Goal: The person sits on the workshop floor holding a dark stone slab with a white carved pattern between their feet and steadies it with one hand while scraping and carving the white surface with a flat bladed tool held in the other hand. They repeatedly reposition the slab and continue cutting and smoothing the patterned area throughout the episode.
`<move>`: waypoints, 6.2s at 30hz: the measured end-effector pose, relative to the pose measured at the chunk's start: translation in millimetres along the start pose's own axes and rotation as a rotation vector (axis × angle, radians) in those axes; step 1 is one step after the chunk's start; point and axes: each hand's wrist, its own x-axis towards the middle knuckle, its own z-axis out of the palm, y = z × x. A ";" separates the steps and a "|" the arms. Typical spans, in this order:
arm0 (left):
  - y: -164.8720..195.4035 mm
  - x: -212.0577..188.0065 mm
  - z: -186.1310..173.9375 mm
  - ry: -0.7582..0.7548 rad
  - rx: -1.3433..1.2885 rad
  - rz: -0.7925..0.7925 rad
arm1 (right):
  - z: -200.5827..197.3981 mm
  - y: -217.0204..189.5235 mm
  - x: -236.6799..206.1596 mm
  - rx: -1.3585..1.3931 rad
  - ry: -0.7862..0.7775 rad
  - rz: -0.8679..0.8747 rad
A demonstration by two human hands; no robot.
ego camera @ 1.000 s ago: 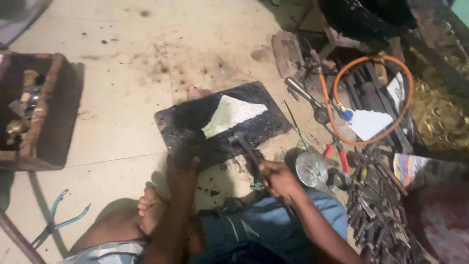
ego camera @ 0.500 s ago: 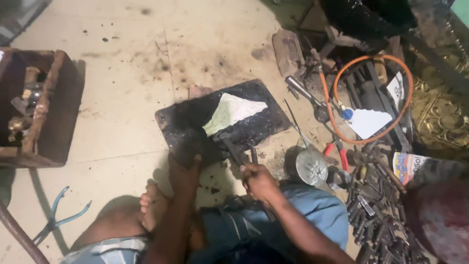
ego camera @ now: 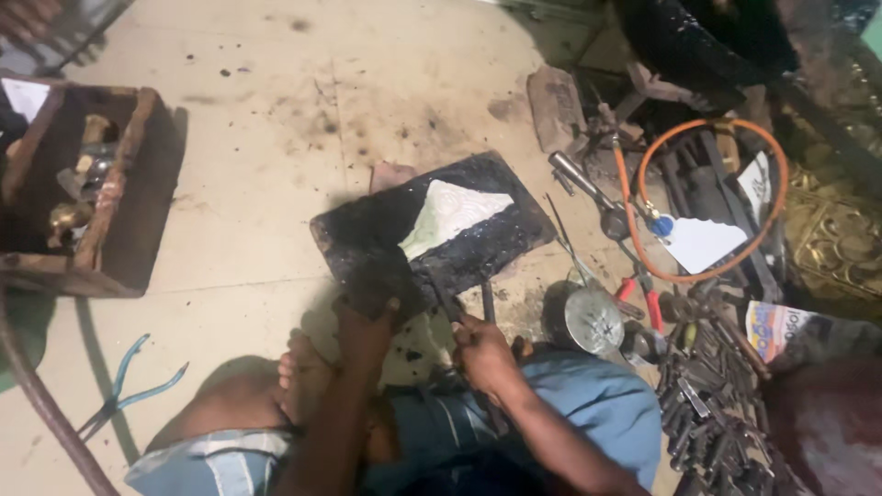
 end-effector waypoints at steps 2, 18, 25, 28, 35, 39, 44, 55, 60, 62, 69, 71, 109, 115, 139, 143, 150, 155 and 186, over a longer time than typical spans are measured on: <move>-2.1 1.3 0.6 0.007 0.073 0.024 | -9.4 -1.4 -8.0 -0.368 0.111 -0.301; -2.0 13.2 3.9 0.051 0.036 0.132 | -24.8 24.0 10.1 -0.436 0.189 -0.356; -8.6 13.2 3.7 0.066 0.131 0.184 | -21.6 32.2 8.5 -0.388 0.234 -0.489; -6.3 16.4 3.7 0.065 0.091 0.247 | -19.1 24.9 11.3 -0.337 0.165 -0.430; 0.7 11.0 2.3 0.034 0.040 0.146 | -13.9 10.6 0.9 -0.308 0.137 -0.338; -2.2 9.8 3.0 0.078 0.127 0.238 | -13.3 -4.3 -0.8 -0.345 0.148 -0.291; -1.2 11.9 3.3 0.051 0.138 0.137 | -17.8 -16.7 -3.1 -0.277 0.061 -0.365; -2.5 13.6 7.4 0.100 0.128 0.138 | -43.6 26.3 35.2 0.116 0.069 -0.152; -3.3 12.5 7.4 0.071 0.123 0.120 | -32.8 27.8 48.5 0.449 -0.145 0.229; -1.6 12.1 6.9 0.093 0.142 0.156 | -27.7 28.2 49.9 0.432 -0.132 0.284; 1.3 8.6 5.5 0.076 0.070 0.098 | -27.9 41.8 44.6 0.480 -0.175 0.170; 1.0 8.9 5.8 0.102 0.097 0.130 | -22.4 40.5 42.3 0.344 -0.172 0.045; -9.0 17.9 6.0 0.092 0.091 0.197 | -56.6 42.3 46.7 0.235 -0.093 0.268; -6.1 17.1 6.0 0.092 0.185 0.138 | -54.9 64.4 39.1 -0.413 0.348 -0.568; -7.8 16.5 4.9 0.096 0.154 0.155 | -46.1 32.2 28.9 -0.610 0.274 -0.414; -6.7 16.1 4.8 0.105 0.151 0.162 | -42.8 34.2 35.2 -0.590 0.317 -0.470; -2.8 17.2 3.3 0.099 0.147 0.155 | -36.6 29.2 28.6 -0.536 0.359 -0.564; -1.8 16.0 3.1 0.077 0.189 0.156 | -56.7 31.0 32.9 -0.510 0.324 -0.428; -6.7 19.8 5.5 0.081 0.077 0.217 | -83.6 57.8 88.9 -0.406 0.501 -0.283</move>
